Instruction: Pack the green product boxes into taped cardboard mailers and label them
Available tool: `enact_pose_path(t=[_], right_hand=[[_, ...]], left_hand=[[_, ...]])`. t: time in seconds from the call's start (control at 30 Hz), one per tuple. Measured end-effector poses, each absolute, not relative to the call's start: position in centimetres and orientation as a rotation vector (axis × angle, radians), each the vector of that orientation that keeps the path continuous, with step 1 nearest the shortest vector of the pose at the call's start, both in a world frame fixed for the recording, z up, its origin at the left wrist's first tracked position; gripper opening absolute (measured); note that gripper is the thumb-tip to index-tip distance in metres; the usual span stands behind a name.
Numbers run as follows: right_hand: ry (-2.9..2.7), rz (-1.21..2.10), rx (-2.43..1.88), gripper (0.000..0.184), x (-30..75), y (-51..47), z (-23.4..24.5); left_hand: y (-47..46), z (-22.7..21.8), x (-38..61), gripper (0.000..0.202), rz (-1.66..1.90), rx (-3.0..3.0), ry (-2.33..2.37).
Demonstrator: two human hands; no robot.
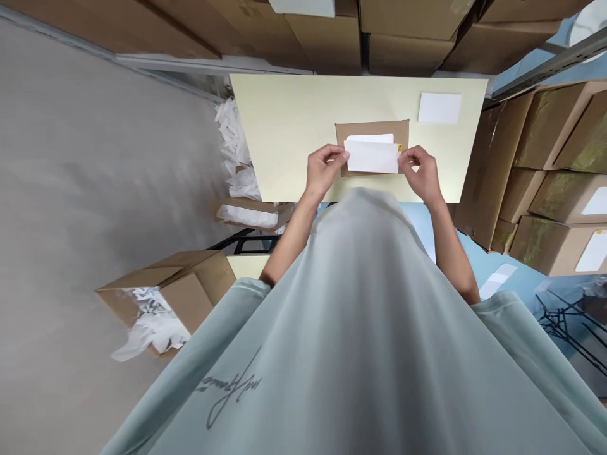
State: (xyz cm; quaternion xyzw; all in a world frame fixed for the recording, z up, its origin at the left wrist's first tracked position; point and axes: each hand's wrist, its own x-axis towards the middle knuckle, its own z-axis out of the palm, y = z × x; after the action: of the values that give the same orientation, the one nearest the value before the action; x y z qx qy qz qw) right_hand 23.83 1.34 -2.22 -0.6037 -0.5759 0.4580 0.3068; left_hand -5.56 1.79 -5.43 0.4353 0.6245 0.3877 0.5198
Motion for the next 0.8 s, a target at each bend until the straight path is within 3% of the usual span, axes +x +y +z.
enact_pose_path(t=[0.37, 0.8], right_hand=[[-1.586, 1.233, -1.696, 0.029, 24.2, 5.9, -6.5], [-1.683, 1.194, -1.77, 0.028, 24.0, 5.6, -8.4]], left_hand=[[5.0, -8.9, -5.2, 0.015, 0.913, 0.94, 1.467], [4.2, -11.2, -5.0, 0.03, 0.875, 0.897, 1.52]])
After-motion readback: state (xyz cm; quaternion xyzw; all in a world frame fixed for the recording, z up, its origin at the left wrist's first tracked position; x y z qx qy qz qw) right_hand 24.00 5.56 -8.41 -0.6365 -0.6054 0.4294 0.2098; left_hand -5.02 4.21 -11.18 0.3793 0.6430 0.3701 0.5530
